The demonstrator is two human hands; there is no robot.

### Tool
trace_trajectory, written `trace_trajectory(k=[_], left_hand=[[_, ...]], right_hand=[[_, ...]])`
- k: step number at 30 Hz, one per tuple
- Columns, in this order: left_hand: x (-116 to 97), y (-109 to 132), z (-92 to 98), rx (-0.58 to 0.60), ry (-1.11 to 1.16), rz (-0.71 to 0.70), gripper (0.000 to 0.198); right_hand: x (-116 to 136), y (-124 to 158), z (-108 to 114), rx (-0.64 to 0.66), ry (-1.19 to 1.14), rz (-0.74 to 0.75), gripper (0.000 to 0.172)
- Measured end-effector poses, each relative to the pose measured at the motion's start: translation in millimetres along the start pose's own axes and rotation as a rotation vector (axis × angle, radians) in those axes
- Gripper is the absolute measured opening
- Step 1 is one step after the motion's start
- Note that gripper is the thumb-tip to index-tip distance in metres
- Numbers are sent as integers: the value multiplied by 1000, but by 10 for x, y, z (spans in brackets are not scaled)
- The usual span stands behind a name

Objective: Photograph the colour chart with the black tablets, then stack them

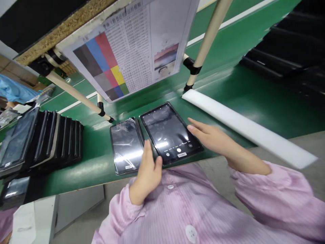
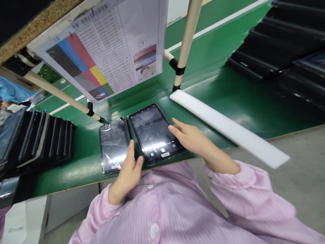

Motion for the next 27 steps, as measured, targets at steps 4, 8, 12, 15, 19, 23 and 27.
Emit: trace_trajectory(k=[4, 8, 12, 15, 19, 23, 27], left_hand=[[88, -39, -413, -33, 265, 151, 65], [20, -66, -375, -118, 558, 189, 71], [-84, -112, -194, -258, 801, 336, 72], [-96, -173, -143, -371, 875, 442, 55], [-122, -215, -162, -357, 876, 417, 44], [-339, -126, 25, -259, 710, 119, 71], [-661, 36, 341, -317, 298, -258, 78]], right_hand=[[-4, -22, 11, -3, -43, 0, 75], [-31, -142, 136, -42, -154, 40, 72], [-51, -297, 138, 50, -481, -43, 67], [53, -317, -27, 175, -627, -75, 53], [265, -176, -149, 140, -704, 61, 49], [492, 128, -60, -41, -870, 274, 68], [795, 372, -1, -58, -1029, 405, 65]])
Point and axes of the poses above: each hand's wrist, its own y-axis away from the middle knuckle, its own z-axis out of the back of the hand, x = y × z, the point moved 7 cm from there along -y, towards the middle knuckle, and after that the axes turned 8 degrees about -z, right-handed, at the moved point
